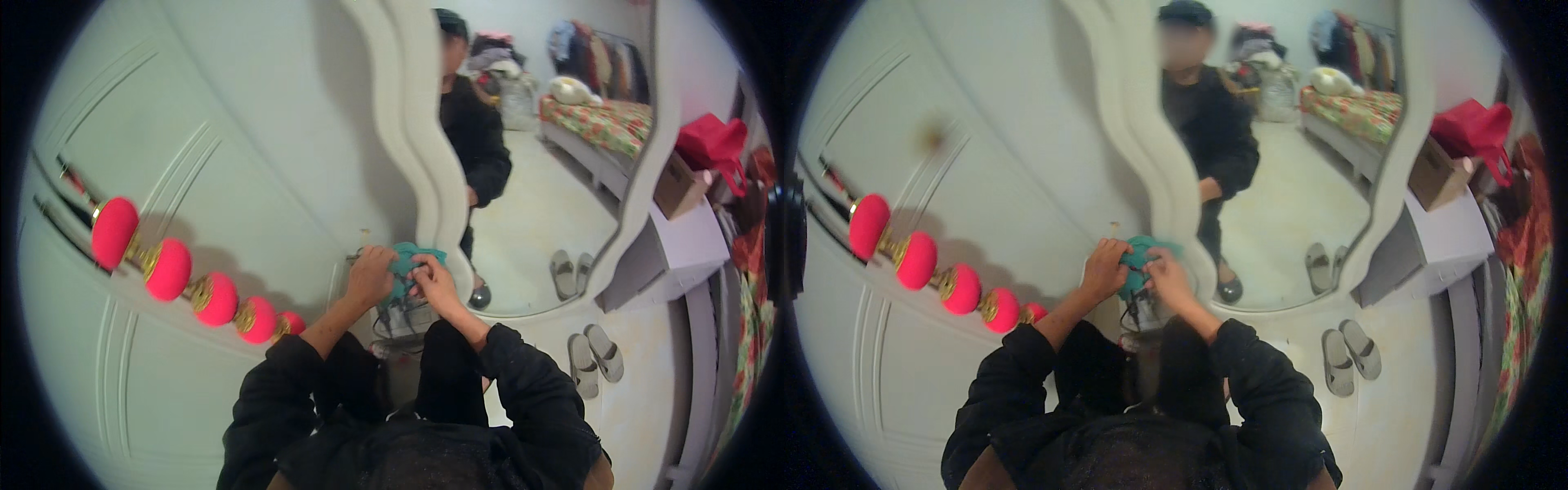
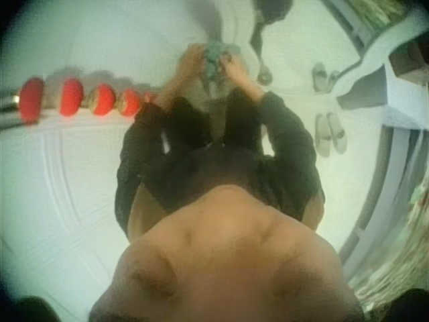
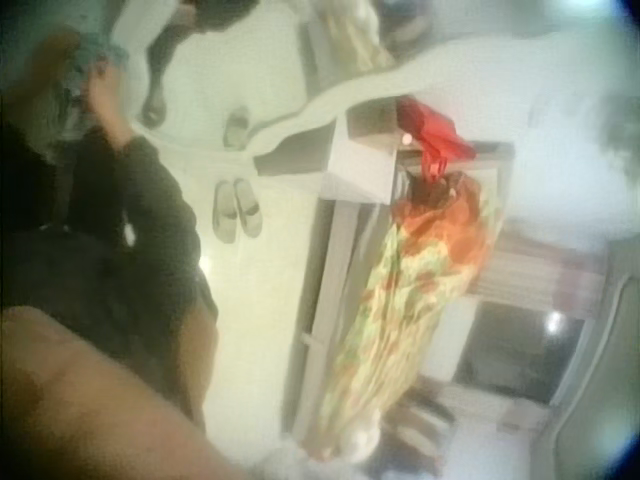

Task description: The person wipes a string of red lanterns, a mirror, a hairdryer, a door, and a bedside table using a teal cloth. They move a red bag and a box to access the table surface, open and close a drawer, and wipe the wall above the table.

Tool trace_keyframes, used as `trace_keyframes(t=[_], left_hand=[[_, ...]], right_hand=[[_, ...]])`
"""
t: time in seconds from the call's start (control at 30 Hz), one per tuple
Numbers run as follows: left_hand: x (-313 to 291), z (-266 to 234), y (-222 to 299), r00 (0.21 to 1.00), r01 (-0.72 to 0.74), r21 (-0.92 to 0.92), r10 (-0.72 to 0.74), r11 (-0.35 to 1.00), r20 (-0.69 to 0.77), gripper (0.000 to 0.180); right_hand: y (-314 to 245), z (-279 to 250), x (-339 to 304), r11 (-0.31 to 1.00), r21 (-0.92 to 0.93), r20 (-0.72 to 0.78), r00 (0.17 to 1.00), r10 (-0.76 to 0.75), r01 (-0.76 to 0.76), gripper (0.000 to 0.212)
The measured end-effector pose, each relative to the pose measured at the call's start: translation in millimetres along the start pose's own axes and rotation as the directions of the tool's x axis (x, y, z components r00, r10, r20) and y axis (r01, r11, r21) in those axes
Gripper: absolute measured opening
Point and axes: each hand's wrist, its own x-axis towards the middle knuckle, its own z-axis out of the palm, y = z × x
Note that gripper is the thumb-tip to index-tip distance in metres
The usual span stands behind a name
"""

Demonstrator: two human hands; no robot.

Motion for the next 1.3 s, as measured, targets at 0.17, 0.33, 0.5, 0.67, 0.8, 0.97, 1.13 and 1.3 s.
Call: trace_keyframes(t=[0.17, 0.33, 0.5, 0.67, 0.8, 0.97, 1.13, 1.3], left_hand=[[-59.2, -43.2, 0.8, 0.901, 0.398, -0.297, -0.43, 0.868, -0.05, 0.037], [-112.8, -66.7, -14.7, 0.817, 0.435, -0.611, -0.576, 0.662, -0.042, 0.041], [-162.0, -71.5, -30.4, 0.741, 0.507, -0.734, -0.663, 0.451, 0.104, 0.032], [-183.6, -54.9, -57.6, 0.766, 0.427, -0.607, -0.625, 0.67, -0.151, 0.03], [-182.6, -58.9, -75.3, 0.747, 0.488, -0.53, -0.646, 0.693, -0.157, 0.034], [-169.1, -54.6, -87.5, 0.693, 0.573, -0.39, -0.68, 0.721, -0.238, 0.044], [-176.4, -50.9, -90.6, 0.668, 0.661, -0.282, -0.716, 0.695, -0.201, 0.044], [-177.9, -39.9, -100.5, 0.858, 0.394, -0.037, -0.383, 0.918, -0.342, 0.045]], right_hand=[[8.5, 66.2, 9.9, 0.972, -0.118, 0.162, 0.961, 0.222, -0.205, 0.056], [14.7, 134.3, 0.0, 0.89, 0.255, 0.386, 0.883, 0.265, -0.378, 0.059], [32.6, 166.1, -9.2, 0.95, 0.086, 0.392, 0.887, 0.244, -0.299, 0.043], [93.4, 161.4, 40.8, 0.976, -0.044, 0.12, 0.969, 0.218, -0.214, 0.038], [86.6, 172.8, 77.8, 0.978, -0.134, 0.16, 0.97, 0.181, -0.161, 0.046], [115.5, 228.2, 129.2, 0.926, -0.3, 0.227, 0.96, -0.165, 0.23, 0.056], [147.7, 322.7, 130.6, 0.899, -0.099, 0.432, 0.833, -0.347, 0.426, 0.066], [173.3, 327.0, 148.4, 0.67, -0.469, 0.349, 0.818, -0.458, 0.575, 0.072]])
